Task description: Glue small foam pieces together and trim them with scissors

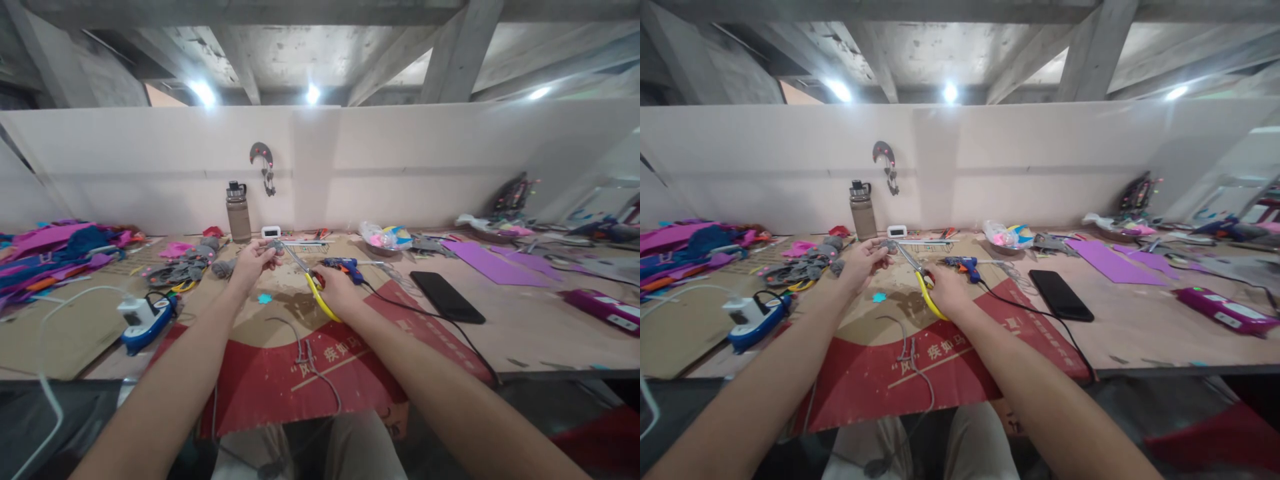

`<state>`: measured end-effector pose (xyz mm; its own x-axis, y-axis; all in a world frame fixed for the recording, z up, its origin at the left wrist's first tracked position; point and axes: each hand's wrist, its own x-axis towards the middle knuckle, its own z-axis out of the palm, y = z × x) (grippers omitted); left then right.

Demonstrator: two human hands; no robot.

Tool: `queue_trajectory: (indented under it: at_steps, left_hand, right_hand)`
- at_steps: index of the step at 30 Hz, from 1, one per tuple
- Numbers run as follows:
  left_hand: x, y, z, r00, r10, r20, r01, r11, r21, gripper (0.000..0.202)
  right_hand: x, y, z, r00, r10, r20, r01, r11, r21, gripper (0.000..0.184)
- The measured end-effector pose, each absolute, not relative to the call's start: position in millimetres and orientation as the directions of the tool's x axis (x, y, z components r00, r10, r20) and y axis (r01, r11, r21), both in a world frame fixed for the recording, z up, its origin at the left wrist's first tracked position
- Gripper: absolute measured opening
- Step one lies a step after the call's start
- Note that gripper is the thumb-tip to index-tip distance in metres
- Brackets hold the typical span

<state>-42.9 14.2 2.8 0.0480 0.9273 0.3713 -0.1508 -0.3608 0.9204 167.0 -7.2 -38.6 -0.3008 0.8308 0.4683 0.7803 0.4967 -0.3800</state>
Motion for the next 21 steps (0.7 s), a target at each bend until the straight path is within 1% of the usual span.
queue_trajectory:
  at_steps: [4,9,14,21]
  left_hand:
    - [-43.6,14.7,1.7,0.048,0.921,0.387,-0.154,-0.376,0.914,0.043]
    - [-43.4,15.3,1.2,0.045,0.91,0.413,-0.13,-0.404,0.905,0.042]
    - [-40.5,13.9,1.9,0.05,0.911,0.41,-0.118,-0.402,0.908,0.047]
    - [-41.1,15.6,-0.6,0.074,0.903,0.423,-0.12,-0.413,0.903,0.048]
  right_hand:
    - [166.7,-6.1,-39.6,-0.304,0.829,0.469,0.768,0.505,-0.395,0.033]
    - [166.1,-9.5,-36.7,-0.325,0.839,0.437,0.791,0.494,-0.36,0.032]
    - [165.2,-13.6,-33.0,-0.313,0.859,0.405,0.816,0.462,-0.347,0.033]
    - [165.8,-15.8,-31.3,-0.328,0.839,0.435,0.814,0.485,-0.321,0.037]
